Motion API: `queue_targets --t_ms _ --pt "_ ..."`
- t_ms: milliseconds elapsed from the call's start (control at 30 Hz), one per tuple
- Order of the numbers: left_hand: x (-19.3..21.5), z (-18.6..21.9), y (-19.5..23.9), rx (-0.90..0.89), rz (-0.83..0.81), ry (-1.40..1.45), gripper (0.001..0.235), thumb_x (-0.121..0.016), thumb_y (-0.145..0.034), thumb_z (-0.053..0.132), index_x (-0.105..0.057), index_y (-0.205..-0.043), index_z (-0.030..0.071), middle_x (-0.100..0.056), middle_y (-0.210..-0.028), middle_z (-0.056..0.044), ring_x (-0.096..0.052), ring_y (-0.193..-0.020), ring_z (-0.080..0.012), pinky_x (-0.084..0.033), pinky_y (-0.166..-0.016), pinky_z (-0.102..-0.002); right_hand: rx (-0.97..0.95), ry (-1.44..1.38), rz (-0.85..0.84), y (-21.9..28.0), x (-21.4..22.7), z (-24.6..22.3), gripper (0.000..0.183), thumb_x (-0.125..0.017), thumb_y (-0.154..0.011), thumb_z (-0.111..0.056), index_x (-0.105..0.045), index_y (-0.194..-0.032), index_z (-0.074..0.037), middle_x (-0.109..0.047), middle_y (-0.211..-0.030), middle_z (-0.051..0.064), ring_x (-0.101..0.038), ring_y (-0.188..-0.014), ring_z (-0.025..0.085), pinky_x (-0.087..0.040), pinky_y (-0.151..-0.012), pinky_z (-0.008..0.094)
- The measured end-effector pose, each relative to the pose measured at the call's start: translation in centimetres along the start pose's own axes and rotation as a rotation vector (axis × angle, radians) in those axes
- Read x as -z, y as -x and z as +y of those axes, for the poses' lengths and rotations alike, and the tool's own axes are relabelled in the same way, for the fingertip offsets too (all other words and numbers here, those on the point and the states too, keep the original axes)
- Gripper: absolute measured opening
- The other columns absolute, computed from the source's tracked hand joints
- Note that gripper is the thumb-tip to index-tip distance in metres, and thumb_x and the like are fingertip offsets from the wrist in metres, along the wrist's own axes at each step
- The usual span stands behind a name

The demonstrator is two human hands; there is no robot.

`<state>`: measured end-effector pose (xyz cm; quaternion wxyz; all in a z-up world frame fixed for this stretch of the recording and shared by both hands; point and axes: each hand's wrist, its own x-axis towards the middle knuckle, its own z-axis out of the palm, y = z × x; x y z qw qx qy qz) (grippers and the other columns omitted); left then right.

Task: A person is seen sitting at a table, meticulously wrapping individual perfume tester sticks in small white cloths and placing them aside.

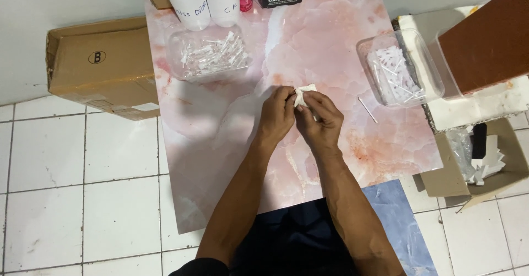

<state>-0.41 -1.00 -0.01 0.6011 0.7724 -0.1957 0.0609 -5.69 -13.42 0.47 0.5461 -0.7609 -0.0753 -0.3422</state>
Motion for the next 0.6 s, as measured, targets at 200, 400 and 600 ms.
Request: queue_targets --t_ms 200,400,600 --pt "0.5 -0.5 0.8 0.058 -0.137 -0.014 0.020 -0.042 -0.102 0.013 -0.058 -0.093 0.004 -0.070 -0.074 -0.019 -0.070 -0.072 -0.0422 -0.055 -0.063 -0.049 0.158 0.094 -0.072 0.0 0.1 -0.2 0.021 -0.080 -0.088 0.004 -0.078 -0.109 0.005 -0.073 -0.107 0.024 -0.073 -0.099 0.039 -0.060 -0.083 0.045" --pt "0.6 0.4 0.0 0.199 -0.142 0.066 0.046 -0.040 -0.107 0.034 -0.060 -0.077 0.004 -0.068 -0.069 -0.021 -0.068 -0.066 -0.0394 -0.050 -0.060 -0.047 0.101 0.067 -0.129 0.2 0.4 0.9 0.020 -0.075 -0.094 0.001 -0.076 -0.113 0.006 -0.073 -0.093 0.021 -0.074 -0.087 0.039 -0.058 -0.074 0.045" --pt "-0.3 -1.3 -0.1 0.254 -0.126 0.041 0.052 -0.043 -0.107 0.037 -0.059 -0.068 0.006 -0.063 -0.059 -0.019 -0.061 -0.056 -0.0291 -0.046 -0.053 -0.042 0.023 -0.073 -0.106 0.3 0.2 1.4 0.019 -0.075 -0.094 -0.001 -0.076 -0.112 0.004 -0.075 -0.096 0.019 -0.073 -0.086 0.028 -0.056 -0.075 0.042"
